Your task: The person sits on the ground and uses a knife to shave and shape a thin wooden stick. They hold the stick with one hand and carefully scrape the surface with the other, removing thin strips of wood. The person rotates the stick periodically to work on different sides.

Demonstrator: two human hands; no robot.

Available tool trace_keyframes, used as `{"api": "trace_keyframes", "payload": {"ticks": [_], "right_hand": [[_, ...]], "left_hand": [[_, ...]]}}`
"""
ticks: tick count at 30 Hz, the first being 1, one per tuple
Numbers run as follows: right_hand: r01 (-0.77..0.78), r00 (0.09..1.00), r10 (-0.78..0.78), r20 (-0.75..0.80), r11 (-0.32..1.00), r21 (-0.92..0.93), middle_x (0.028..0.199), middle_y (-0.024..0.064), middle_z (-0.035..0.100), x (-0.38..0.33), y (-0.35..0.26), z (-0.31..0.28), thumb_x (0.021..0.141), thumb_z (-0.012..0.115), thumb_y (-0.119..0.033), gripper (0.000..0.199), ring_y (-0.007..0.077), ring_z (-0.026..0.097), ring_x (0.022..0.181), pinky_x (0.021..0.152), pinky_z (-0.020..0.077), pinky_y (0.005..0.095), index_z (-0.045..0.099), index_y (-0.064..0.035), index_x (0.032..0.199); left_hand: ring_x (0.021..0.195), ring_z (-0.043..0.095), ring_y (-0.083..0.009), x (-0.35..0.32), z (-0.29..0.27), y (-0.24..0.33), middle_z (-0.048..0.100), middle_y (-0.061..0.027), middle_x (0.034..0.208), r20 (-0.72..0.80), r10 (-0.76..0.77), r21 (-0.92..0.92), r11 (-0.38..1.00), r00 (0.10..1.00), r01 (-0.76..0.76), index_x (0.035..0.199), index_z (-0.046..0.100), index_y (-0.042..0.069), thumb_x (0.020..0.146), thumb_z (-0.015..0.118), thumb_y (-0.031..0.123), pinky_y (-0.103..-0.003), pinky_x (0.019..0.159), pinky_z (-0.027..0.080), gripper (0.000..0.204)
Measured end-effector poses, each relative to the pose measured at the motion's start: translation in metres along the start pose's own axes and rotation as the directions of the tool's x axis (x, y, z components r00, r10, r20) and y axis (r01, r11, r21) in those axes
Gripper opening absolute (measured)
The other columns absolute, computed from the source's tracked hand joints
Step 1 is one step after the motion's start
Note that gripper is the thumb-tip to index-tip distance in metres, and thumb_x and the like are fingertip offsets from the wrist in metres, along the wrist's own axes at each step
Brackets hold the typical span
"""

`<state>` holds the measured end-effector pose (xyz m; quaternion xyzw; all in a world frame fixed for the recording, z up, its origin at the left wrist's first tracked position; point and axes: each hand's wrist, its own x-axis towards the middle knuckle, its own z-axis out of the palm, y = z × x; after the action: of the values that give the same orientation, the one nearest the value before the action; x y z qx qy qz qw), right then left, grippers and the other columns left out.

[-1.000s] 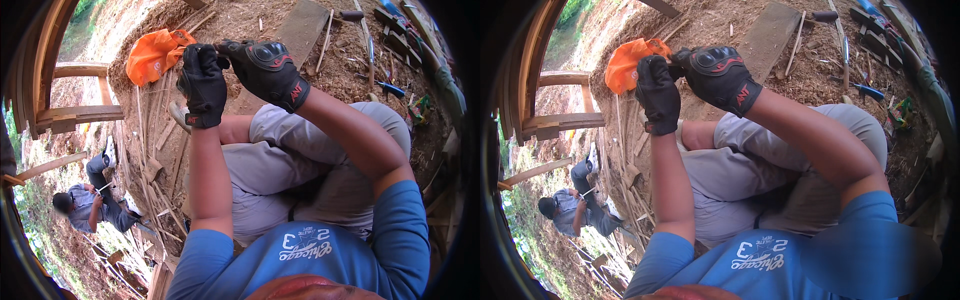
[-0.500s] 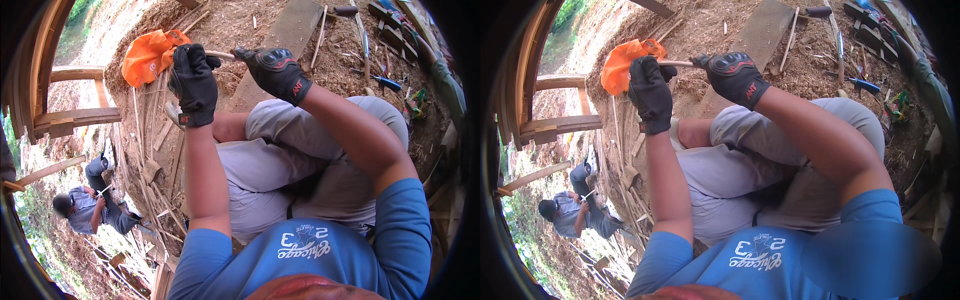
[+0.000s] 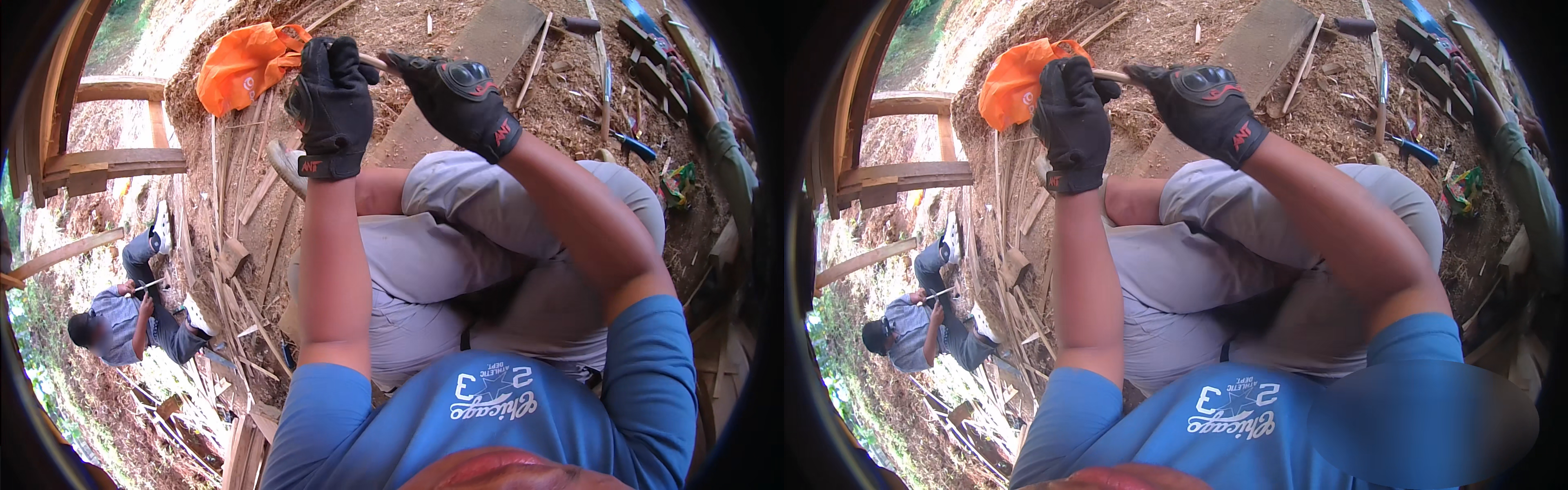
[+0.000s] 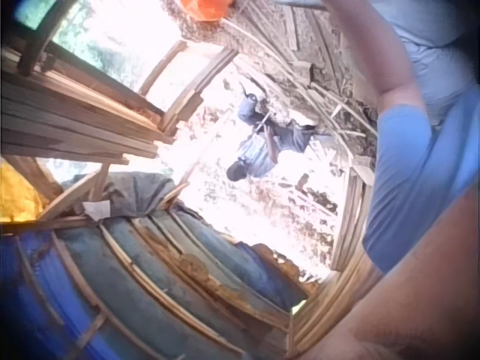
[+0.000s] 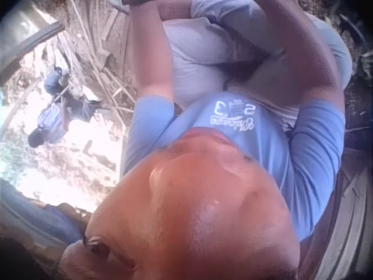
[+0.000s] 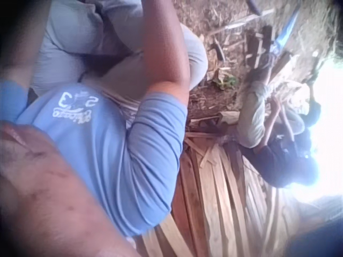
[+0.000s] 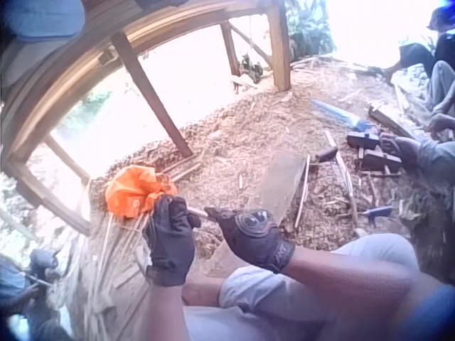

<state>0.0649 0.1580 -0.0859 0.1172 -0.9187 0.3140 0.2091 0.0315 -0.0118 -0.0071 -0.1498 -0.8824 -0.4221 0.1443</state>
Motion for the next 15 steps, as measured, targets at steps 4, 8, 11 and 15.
{"api": "trace_keyframes", "payload": {"ticks": [4, 8, 11, 15], "right_hand": [[0.148, 0.969, -0.148, -0.197, 0.989, -0.016, 0.085, 0.0101, 0.072, 0.013, -0.008, 0.002, 0.100, 0.059, -0.019, 0.029, 0.0315, 0.070, 0.072, 0.061, 0.0548, 0.0450, 0.070, -0.0210, 0.127], [0.105, 0.990, -0.097, -0.105, 0.992, 0.073, 0.089, 0.0131, 0.073, 0.000, 0.014, 0.001, 0.100, 0.055, -0.020, 0.031, 0.0339, 0.071, 0.077, 0.069, 0.0564, 0.0459, 0.070, -0.0193, 0.128], [-0.159, 0.982, 0.130, 0.136, 0.961, 0.225, 0.095, 0.0173, 0.073, 0.006, 0.023, -0.006, 0.101, 0.052, -0.022, 0.033, 0.0372, 0.071, 0.085, 0.076, 0.0553, 0.0465, 0.070, -0.0164, 0.128], [-0.389, 0.908, 0.290, 0.303, 0.852, 0.351, 0.095, 0.0197, 0.072, 0.016, 0.004, -0.027, 0.100, 0.051, -0.025, 0.037, 0.0376, 0.070, 0.090, 0.081, 0.0531, 0.0461, 0.068, -0.0136, 0.131]], "left_hand": [[0.067, 0.069, -0.0279, 0.010, 0.000, -0.005, 0.068, -0.0076, 0.071, -0.102, 0.214, 0.168, 0.966, 0.971, -0.196, 0.092, 0.059, 0.010, 0.111, 0.051, 0.040, -0.044, 0.064, 0.051, 0.036], [0.061, 0.067, -0.0266, 0.004, 0.007, -0.006, 0.067, -0.0078, 0.065, -0.055, 0.135, 0.042, 0.990, 0.989, -0.133, 0.090, 0.058, 0.010, 0.111, 0.052, 0.040, -0.042, 0.062, 0.050, 0.037], [0.061, 0.067, -0.0289, 0.010, 0.004, 0.005, 0.067, -0.0066, 0.065, -0.002, -0.039, -0.059, 0.998, 0.999, 0.039, 0.088, 0.059, 0.011, 0.110, 0.053, 0.039, -0.043, 0.061, 0.049, 0.036], [0.065, 0.068, -0.0269, 0.010, 0.000, -0.010, 0.068, -0.0039, 0.066, -0.039, 0.100, 0.098, 0.991, 0.994, -0.095, 0.089, 0.060, 0.010, 0.110, 0.051, 0.041, -0.043, 0.064, 0.050, 0.038]]}}
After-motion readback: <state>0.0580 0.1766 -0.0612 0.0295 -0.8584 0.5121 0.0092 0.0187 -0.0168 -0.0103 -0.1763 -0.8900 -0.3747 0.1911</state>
